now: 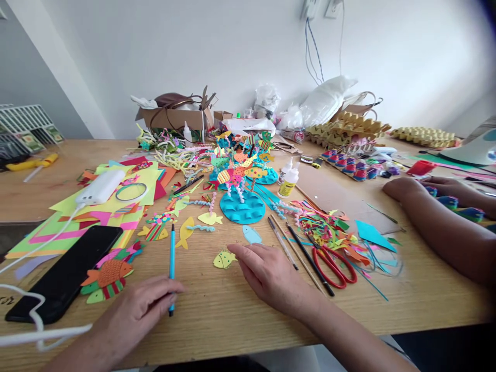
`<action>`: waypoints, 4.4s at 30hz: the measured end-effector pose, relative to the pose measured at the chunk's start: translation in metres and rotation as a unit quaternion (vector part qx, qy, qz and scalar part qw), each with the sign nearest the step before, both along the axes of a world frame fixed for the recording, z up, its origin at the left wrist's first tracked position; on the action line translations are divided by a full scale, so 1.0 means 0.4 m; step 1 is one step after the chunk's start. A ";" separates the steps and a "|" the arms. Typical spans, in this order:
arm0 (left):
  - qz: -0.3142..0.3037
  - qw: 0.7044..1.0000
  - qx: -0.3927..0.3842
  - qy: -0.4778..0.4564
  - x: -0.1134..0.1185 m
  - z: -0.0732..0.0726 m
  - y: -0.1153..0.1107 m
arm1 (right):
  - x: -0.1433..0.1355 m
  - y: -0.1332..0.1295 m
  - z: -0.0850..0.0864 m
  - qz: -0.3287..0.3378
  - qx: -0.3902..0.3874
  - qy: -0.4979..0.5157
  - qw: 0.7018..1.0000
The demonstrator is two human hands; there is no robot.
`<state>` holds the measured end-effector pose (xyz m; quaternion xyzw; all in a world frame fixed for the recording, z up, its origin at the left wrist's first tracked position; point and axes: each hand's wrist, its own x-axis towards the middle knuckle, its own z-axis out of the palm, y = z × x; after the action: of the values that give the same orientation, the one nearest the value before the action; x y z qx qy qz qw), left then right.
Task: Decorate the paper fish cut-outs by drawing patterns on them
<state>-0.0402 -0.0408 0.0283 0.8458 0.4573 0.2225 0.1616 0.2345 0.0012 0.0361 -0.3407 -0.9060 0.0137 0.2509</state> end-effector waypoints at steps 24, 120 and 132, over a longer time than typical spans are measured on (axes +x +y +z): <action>-0.101 0.994 -0.004 0.041 0.101 0.026 0.020 | 0.093 -0.024 -0.002 -0.240 -0.199 -0.002 0.950; -0.125 0.975 0.185 -0.021 0.113 -0.064 0.132 | 0.138 0.002 0.023 -0.399 -0.214 -0.213 0.866; -0.116 0.976 0.181 -0.025 0.110 -0.074 0.137 | 0.126 0.024 0.024 -0.402 -0.206 -0.215 0.866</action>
<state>0.0038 0.0139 -0.0012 0.9023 0.3045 0.3022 0.0419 0.2850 0.0106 0.0455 -0.7141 -0.6983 0.0244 -0.0422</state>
